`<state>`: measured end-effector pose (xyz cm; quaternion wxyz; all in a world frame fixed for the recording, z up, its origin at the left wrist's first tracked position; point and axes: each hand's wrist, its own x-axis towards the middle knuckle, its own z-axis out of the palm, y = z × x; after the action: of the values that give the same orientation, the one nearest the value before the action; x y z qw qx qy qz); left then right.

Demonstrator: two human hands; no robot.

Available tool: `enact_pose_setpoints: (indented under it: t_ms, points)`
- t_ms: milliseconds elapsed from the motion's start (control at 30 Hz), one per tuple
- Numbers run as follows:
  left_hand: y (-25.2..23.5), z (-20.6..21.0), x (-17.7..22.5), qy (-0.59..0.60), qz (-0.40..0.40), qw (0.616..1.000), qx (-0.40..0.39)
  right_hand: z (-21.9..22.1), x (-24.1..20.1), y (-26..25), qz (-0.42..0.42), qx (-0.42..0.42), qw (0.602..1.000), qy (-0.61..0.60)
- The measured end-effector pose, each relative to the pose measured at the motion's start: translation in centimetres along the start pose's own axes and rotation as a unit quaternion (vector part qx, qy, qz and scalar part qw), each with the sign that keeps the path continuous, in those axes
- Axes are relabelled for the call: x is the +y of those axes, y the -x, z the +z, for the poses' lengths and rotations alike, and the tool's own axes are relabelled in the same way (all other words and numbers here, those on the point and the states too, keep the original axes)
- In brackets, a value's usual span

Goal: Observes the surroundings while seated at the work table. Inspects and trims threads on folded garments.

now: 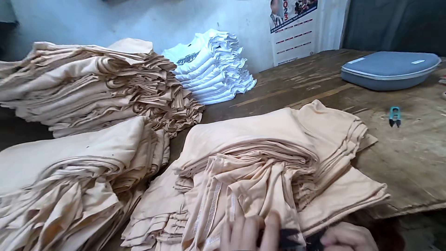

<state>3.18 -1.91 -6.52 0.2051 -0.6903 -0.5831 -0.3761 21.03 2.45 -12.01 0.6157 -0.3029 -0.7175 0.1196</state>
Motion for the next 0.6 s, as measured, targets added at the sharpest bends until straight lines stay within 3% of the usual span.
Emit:
enact_pose_setpoints:
  t_ms: [100, 200, 267, 333, 367, 400, 467, 533, 600]
  points:
    - [-1.4, -1.4, -2.1, -0.01, -0.06, 0.998, 0.001, 0.6, -0.2, -1.0, -0.011, -0.089, 0.994, 0.067]
    - [-3.7, -1.9, -5.1, -0.099, -0.089, 0.988, 0.073, -1.2, -0.3, -2.5, -0.053, -0.171, 0.984, -0.021]
    - [-4.4, -0.8, -6.9, -0.108, -0.053, 0.986, 0.113, -4.2, -1.0, -4.1, -0.034, -0.301, 0.953, 0.012]
    - [-3.8, -0.1, -8.3, -0.025, 0.03, 0.99, 0.134, -6.3, -1.7, -5.4, -0.002, -0.435, 0.896, 0.091]
    - [-3.5, -0.2, -8.5, 0.027, 0.063, 0.99, 0.121, -6.7, -1.9, -5.7, 0.007, -0.454, 0.883, 0.116]
    - [-3.3, -0.4, -8.4, 0.064, 0.074, 0.99, 0.104, -6.5, -2.0, -5.8, 0.01, -0.43, 0.893, 0.129]
    - [-3.3, -1.5, -7.1, 0.068, 0.012, 0.996, 0.052, -5.1, -2.6, -5.6, 0.03, -0.321, 0.938, 0.125]
    - [-3.4, -2.6, -5.2, 0.008, -0.062, 0.998, -0.016, -3.3, -3.0, -5.2, 0.051, -0.252, 0.954, 0.151]
    - [-3.4, -2.5, -3.8, -0.043, -0.058, 0.997, -0.026, -1.9, -2.7, -4.5, 0.071, -0.227, 0.959, 0.152]
